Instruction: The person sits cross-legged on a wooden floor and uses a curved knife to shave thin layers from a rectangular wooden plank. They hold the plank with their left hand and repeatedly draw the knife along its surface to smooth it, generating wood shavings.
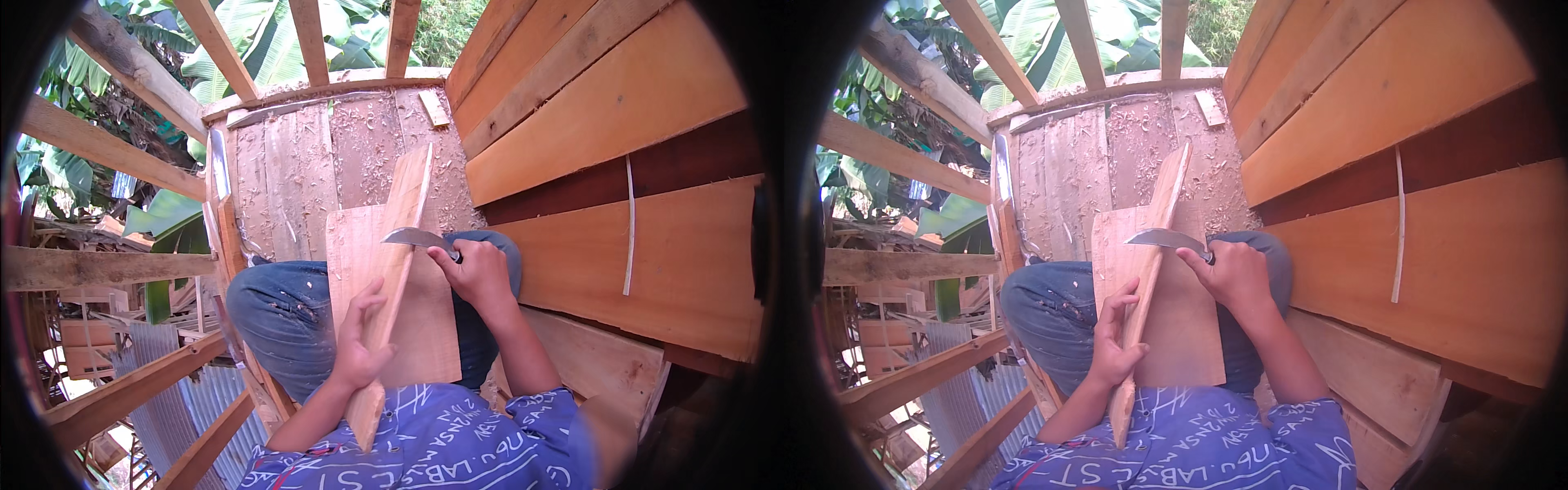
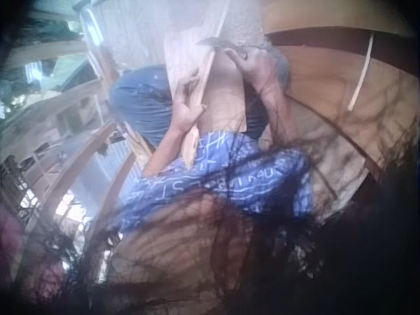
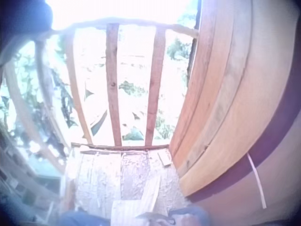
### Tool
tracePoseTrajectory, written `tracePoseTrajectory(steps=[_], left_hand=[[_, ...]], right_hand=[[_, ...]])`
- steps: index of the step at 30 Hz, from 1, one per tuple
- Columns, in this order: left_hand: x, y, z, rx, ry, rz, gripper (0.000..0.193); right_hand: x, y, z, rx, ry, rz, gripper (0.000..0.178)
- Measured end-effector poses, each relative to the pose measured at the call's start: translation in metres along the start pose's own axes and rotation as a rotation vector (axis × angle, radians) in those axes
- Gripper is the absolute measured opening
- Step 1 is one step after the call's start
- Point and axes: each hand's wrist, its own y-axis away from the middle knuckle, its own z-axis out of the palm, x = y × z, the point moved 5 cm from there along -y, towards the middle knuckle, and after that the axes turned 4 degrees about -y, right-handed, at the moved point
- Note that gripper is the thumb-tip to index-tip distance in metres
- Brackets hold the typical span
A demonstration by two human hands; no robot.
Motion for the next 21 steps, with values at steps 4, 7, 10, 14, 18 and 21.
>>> tracePoseTrajectory(steps=[4,7,10,14,18,21], left_hand=[[0.001,-0.002,0.005,0.017,0.001,0.005,0.064],[0.002,-0.004,0.007,0.01,-0.036,-0.011,0.065],[0.002,-0.007,0.008,0.002,-0.063,-0.021,0.068],[0.001,0.0,0.007,0.016,-0.022,-0.016,0.065],[-0.001,-0.002,0.003,0.022,0.0,0.011,0.063],[-0.001,-0.007,0.005,0.023,-0.003,0.032,0.062]], right_hand=[[0.002,-0.008,0.002,0.019,0.084,-0.016,0.076],[0.018,-0.026,-0.001,0.099,0.181,0.022,0.079],[0.015,-0.029,-0.003,0.067,0.164,0.018,0.082],[0.069,-0.064,-0.013,0.161,0.034,0.297,0.083],[0.063,-0.05,-0.008,0.112,0.0,0.28,0.08],[0.061,-0.051,-0.001,0.065,-0.035,0.321,0.075]])
